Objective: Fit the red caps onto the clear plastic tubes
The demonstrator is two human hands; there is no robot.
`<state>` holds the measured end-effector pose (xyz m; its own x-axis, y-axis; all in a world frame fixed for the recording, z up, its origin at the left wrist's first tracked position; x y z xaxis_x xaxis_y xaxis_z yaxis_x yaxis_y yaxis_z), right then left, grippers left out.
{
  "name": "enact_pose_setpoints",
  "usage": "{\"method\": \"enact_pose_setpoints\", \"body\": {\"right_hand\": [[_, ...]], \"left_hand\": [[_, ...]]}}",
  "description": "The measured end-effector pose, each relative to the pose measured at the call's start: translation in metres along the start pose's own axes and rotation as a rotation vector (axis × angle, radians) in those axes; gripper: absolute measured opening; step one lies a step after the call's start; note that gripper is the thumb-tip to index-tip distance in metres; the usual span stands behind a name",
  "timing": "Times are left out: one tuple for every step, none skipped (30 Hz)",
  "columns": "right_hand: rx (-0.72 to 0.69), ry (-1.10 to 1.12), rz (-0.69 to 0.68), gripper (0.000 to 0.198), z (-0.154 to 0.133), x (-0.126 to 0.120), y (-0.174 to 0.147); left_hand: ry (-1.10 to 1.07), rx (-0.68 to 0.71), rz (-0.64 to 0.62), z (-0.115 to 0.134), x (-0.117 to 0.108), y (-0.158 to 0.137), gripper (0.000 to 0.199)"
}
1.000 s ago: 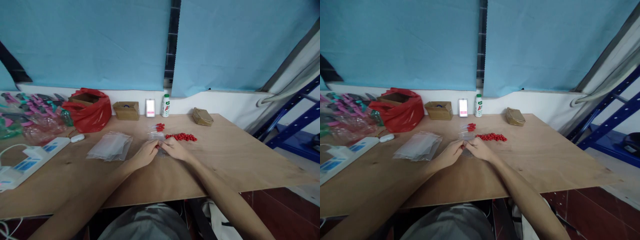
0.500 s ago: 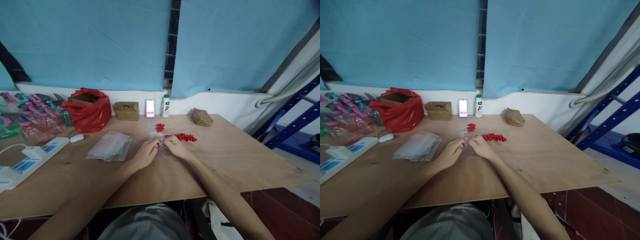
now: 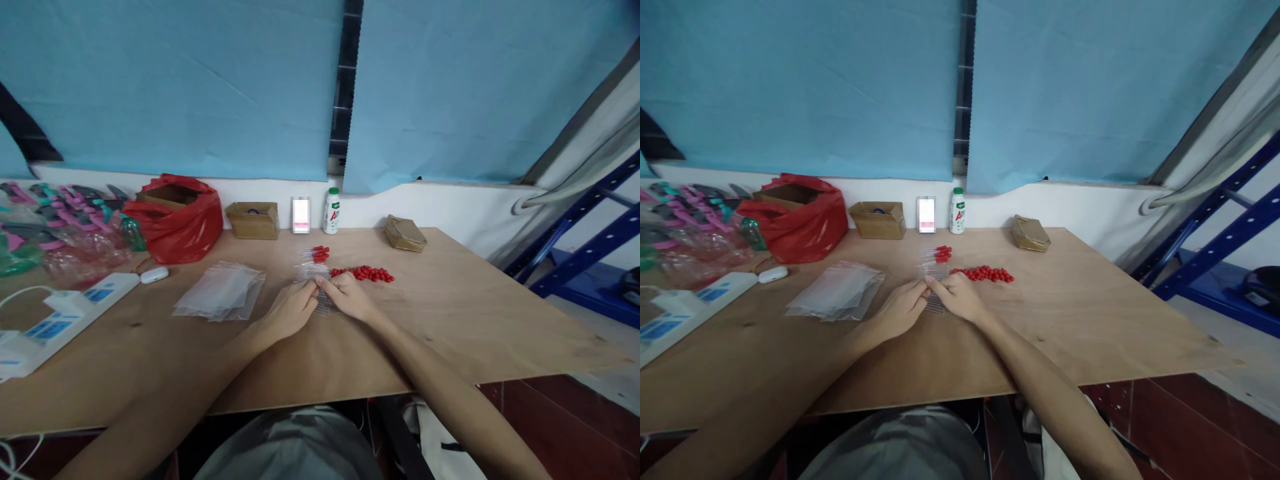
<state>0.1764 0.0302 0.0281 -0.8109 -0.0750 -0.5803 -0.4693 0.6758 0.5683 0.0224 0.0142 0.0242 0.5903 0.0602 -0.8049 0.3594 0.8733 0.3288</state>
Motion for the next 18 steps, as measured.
{"method": "enact_pose_setpoints", "body": {"right_hand": [[-0.003, -0.013, -0.006, 0.066, 0.0, 0.0, 0.0], [-0.003, -0.018, -0.013, 0.065, 0.001, 0.001, -0.001], [-0.002, -0.018, -0.021, 0.065, 0.001, 0.001, -0.001], [0.001, -0.016, -0.029, 0.064, 0.002, 0.001, -0.001], [0.004, -0.013, -0.035, 0.063, 0.002, 0.001, -0.001], [0.007, -0.009, -0.04, 0.063, 0.003, 0.002, -0.002], [0.013, -0.003, -0.042, 0.062, 0.004, 0.002, -0.002], [0.02, 0.004, -0.045, 0.061, 0.004, 0.002, -0.002], [0.028, 0.014, -0.047, 0.061, 0.005, 0.002, -0.002], [0.036, 0.028, -0.047, 0.06, 0.006, 0.002, -0.001], [0.043, 0.049, -0.046, 0.06, 0.006, 0.002, -0.001], [0.052, 0.074, -0.041, 0.059, 0.005, 0.001, 0.0], [0.065, 0.102, -0.033, 0.058, 0.005, -0.001, 0.001], [0.083, 0.129, -0.023, 0.058, 0.004, -0.003, 0.002], [0.104, 0.154, -0.017, 0.058, 0.003, -0.006, 0.003], [0.124, 0.177, -0.013, 0.059, 0.001, -0.01, 0.003], [0.14, 0.199, -0.012, 0.059, 0.0, -0.013, 0.004], [0.149, 0.219, -0.015, 0.059, -0.002, -0.016, 0.004]], "left_hand": [[0.002, 0.0, -0.002, 0.001, 0.0, 0.0, 0.018], [0.002, -0.002, -0.004, 0.001, 0.0, 0.001, 0.018], [0.0, -0.002, -0.007, 0.002, 0.0, 0.001, 0.018], [-0.004, 0.0, -0.011, 0.003, -0.001, 0.001, 0.018], [-0.01, 0.004, -0.016, 0.004, -0.001, 0.002, 0.018], [-0.016, 0.009, -0.02, 0.004, -0.001, 0.002, 0.019], [-0.023, 0.015, -0.026, 0.005, -0.001, 0.002, 0.019], [-0.027, 0.02, -0.034, 0.005, -0.001, 0.002, 0.02], [-0.027, 0.023, -0.041, 0.006, -0.001, 0.001, 0.02], [-0.026, 0.024, -0.044, 0.006, 0.0, 0.001, 0.02], [-0.027, 0.026, -0.045, 0.005, 0.0, 0.0, 0.02], [-0.032, 0.031, -0.047, 0.005, 0.0, 0.0, 0.02], [-0.042, 0.037, -0.048, 0.004, 0.0, -0.001, 0.02], [-0.053, 0.044, -0.046, 0.004, 0.0, -0.002, 0.02], [-0.063, 0.046, -0.04, 0.003, 0.0, -0.002, 0.019], [-0.071, 0.042, -0.031, 0.002, -0.001, -0.002, 0.019], [-0.075, 0.033, -0.016, 0.0, -0.001, -0.002, 0.019], [-0.077, 0.024, -0.001, -0.001, -0.002, -0.001, 0.021]]}}
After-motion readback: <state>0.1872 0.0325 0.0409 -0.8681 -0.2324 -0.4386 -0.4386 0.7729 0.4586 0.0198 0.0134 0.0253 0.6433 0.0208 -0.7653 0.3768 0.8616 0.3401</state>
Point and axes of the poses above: each hand's wrist, its own y-axis towards the middle knuckle, its own x-axis out of the palm, z = x × y, the point moved 5 cm from there along y, towards the middle knuckle, and after that the axes turned 15 degrees about -x, right-handed, at the moved point
